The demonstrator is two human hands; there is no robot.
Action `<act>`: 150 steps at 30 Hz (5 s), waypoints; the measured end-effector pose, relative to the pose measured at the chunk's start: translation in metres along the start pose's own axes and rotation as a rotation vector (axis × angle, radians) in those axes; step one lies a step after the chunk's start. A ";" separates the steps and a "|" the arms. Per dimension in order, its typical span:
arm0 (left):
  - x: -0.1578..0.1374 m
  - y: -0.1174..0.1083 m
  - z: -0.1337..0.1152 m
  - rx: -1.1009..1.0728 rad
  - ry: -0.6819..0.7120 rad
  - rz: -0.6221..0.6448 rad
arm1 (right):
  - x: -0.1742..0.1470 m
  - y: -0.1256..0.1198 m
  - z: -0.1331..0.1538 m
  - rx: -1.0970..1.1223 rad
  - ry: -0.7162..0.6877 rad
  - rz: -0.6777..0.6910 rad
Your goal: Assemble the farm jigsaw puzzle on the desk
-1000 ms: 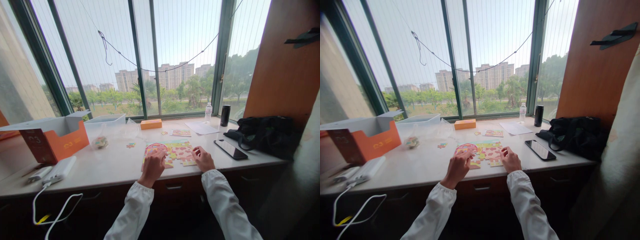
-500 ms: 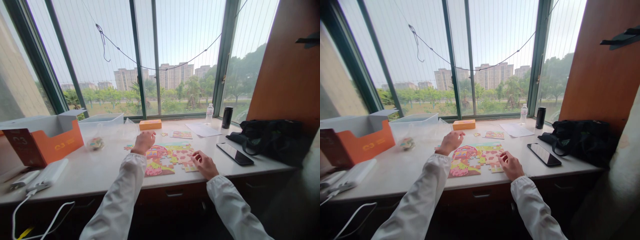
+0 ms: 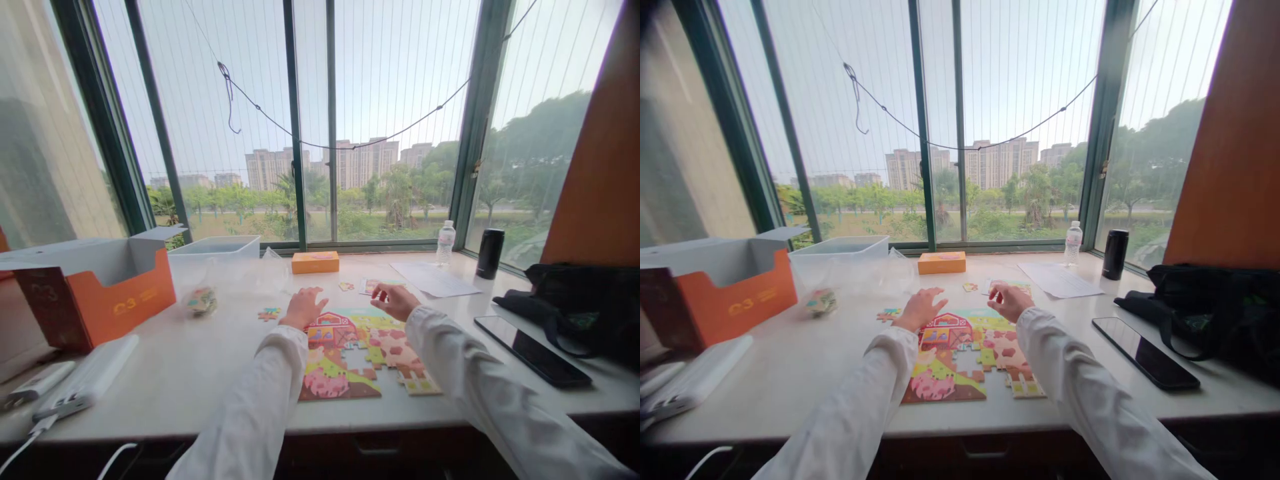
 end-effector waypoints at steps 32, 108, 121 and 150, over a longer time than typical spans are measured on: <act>-0.003 0.020 0.012 -0.073 -0.021 0.023 | 0.184 0.150 -0.037 0.044 -0.084 0.484; -0.173 -0.016 -0.164 -0.434 0.203 -0.197 | -0.183 -0.003 0.015 0.387 0.026 -0.220; -0.196 -0.028 -0.176 -0.372 0.179 -0.381 | -0.173 -0.001 0.028 0.768 0.015 -0.157; -0.178 -0.010 -0.155 -0.229 0.239 -0.103 | -0.156 0.007 0.034 0.262 -0.028 -0.145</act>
Point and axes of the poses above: each hand's wrist, its own x-axis towards the middle knuckle, its own y-axis out of the palm, z = x × y, the point moved 9 cm from there along x, towards the middle knuckle, and after that the axes turned 10 degrees about -x, right-handed, at the moved point
